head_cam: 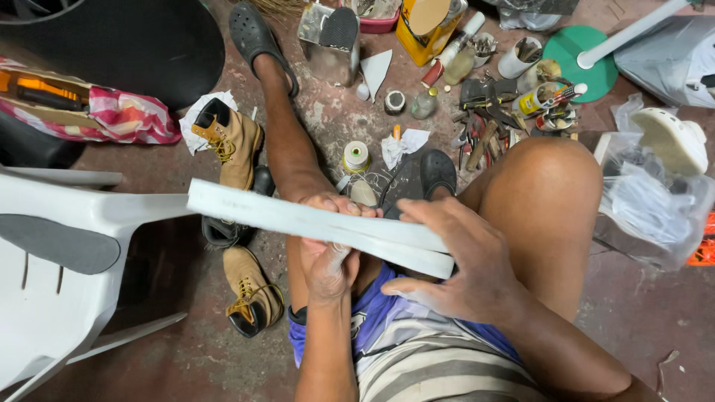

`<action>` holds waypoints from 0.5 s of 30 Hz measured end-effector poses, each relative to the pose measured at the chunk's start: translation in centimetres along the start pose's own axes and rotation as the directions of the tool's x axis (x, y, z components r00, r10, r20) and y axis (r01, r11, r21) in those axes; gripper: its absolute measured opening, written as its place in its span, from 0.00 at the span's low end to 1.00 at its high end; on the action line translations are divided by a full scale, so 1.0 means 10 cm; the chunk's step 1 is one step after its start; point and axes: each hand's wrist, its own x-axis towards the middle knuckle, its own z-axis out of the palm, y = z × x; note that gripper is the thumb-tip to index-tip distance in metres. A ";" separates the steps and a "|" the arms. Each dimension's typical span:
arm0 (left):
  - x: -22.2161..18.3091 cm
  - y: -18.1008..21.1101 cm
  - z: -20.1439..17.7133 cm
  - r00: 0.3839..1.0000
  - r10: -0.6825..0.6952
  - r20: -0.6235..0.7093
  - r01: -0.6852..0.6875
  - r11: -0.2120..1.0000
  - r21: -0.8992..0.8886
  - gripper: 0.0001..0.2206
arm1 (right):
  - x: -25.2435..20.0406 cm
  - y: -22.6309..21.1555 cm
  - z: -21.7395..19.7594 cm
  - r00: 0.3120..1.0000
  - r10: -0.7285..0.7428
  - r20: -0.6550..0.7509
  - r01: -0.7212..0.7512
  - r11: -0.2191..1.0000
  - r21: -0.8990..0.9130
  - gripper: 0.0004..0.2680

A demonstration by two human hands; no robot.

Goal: The person holds a white shoe sole, wipes its surface by hand, and then uses a pen to mark lines across the sole while resting it on their knee.

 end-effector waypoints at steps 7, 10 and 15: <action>0.12 0.01 -0.11 0.950 0.076 0.302 -0.026 0.986 -0.167 0.15 | 0.02 -0.13 0.00 0.958 -0.286 -0.035 0.280 0.951 -0.130 0.21; 0.18 0.01 -0.14 0.928 0.084 0.364 -0.008 0.978 -0.207 0.15 | -0.02 -0.12 0.00 0.940 -0.341 -0.018 0.334 0.930 -0.154 0.21; 0.13 0.09 0.01 0.912 0.177 0.370 -0.144 0.983 -0.113 0.15 | -0.02 -0.06 -0.04 0.930 -0.367 -0.014 0.365 0.927 -0.085 0.20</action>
